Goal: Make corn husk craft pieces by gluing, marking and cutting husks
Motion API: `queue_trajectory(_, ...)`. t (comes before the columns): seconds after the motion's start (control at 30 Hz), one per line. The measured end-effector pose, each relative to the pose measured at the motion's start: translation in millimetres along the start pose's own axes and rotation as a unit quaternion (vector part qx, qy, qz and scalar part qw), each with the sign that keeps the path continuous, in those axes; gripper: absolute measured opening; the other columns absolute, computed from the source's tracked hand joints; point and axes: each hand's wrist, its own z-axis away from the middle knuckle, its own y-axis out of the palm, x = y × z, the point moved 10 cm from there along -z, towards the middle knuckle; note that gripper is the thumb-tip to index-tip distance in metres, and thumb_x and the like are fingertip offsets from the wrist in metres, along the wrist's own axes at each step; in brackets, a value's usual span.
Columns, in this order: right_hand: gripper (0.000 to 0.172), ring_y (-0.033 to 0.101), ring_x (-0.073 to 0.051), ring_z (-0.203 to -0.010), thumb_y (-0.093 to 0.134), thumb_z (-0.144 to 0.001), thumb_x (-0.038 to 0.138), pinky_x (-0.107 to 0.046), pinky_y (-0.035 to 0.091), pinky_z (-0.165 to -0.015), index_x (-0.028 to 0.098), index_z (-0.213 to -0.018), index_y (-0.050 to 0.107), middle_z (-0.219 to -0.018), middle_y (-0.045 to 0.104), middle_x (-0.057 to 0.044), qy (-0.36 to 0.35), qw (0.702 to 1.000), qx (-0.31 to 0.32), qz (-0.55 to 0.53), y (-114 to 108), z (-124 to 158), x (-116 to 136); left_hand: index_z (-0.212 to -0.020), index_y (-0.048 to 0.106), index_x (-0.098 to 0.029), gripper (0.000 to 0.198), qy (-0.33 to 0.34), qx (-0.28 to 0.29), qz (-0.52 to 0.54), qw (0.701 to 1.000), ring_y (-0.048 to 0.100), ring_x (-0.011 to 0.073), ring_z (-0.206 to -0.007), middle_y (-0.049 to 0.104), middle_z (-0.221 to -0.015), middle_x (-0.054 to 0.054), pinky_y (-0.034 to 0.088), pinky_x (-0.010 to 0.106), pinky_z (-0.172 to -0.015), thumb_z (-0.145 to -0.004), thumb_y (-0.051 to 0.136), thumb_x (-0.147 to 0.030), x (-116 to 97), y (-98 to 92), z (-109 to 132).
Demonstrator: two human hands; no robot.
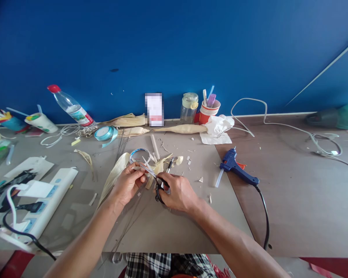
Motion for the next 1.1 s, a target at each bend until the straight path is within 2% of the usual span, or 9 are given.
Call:
queue_trajectory(0.2, 0.030, 0.054, -0.012, -0.060, 0.056, -0.074, 0.019, -0.021, 0.039, -0.060, 0.018, -0.104, 0.061, -0.072, 0.062, -0.001, 0.001, 1.000, -0.011, -0.004, -1.5, 1.3, 1.2, -0.073, 0.057, -0.014, 0.020, -0.019, 0.016, 0.029, 0.999, 0.049, 0.0038, -0.048, 0.063, -0.066, -0.002, 0.039, 0.017, -0.050, -0.065, 0.074, -0.018, 4.2, 2.5, 0.2)
queue_trajectory(0.4, 0.031, 0.052, -0.012, -0.058, 0.056, -0.075, 0.019, -0.021, 0.038, -0.058, 0.018, -0.106, 0.059, -0.070, 0.061, 0.000, 0.018, 0.999, -0.024, -0.018, -4.5, 0.6, -7.6, -0.074, 0.060, -0.013, 0.020, -0.028, 0.015, 0.016, 0.999, 0.050, 0.0037, -0.050, 0.067, -0.080, 0.002, 0.041, 0.019, -0.052, -0.065, 0.075, -0.021, 4.2, 4.4, 2.1)
queue_trajectory(0.77, 0.029, 0.054, -0.012, -0.060, 0.056, -0.076, 0.022, -0.021, 0.039, -0.059, 0.019, -0.104, 0.061, -0.071, 0.061, 0.000, 0.001, 1.000, -0.002, -0.004, -1.1, 0.3, 0.4, -0.071, 0.060, -0.014, 0.018, -0.023, 0.012, 0.007, 1.000, 0.049, 0.0034, -0.049, 0.062, -0.066, -0.003, 0.040, 0.016, -0.050, -0.064, 0.075, -0.020, 6.1, 1.4, -1.1)
queue_trajectory(0.97, 0.031, 0.053, -0.012, -0.059, 0.056, -0.075, 0.020, -0.020, 0.039, -0.059, 0.019, -0.106, 0.060, -0.070, 0.060, 0.001, 0.008, 1.000, -0.007, -0.007, -3.0, -0.5, -4.3, -0.075, 0.063, -0.013, 0.022, -0.005, -0.024, -0.070, 0.997, 0.051, 0.0052, -0.050, 0.065, -0.068, 0.000, 0.040, 0.018, -0.051, -0.062, 0.076, -0.024, 1.7, -4.4, 0.4)
queue_trajectory(1.1, 0.031, 0.053, -0.011, -0.058, 0.056, -0.074, 0.019, -0.021, 0.039, -0.059, 0.018, -0.106, 0.061, -0.070, 0.060, 0.000, 0.002, 1.000, -0.011, -0.010, -5.8, -1.0, -2.2, -0.077, 0.063, -0.013, 0.025, -0.001, -0.029, -0.078, 0.996, 0.051, 0.0057, -0.050, 0.066, -0.070, 0.001, 0.041, 0.019, -0.051, -0.061, 0.077, -0.026, 0.2, -5.1, 0.7)
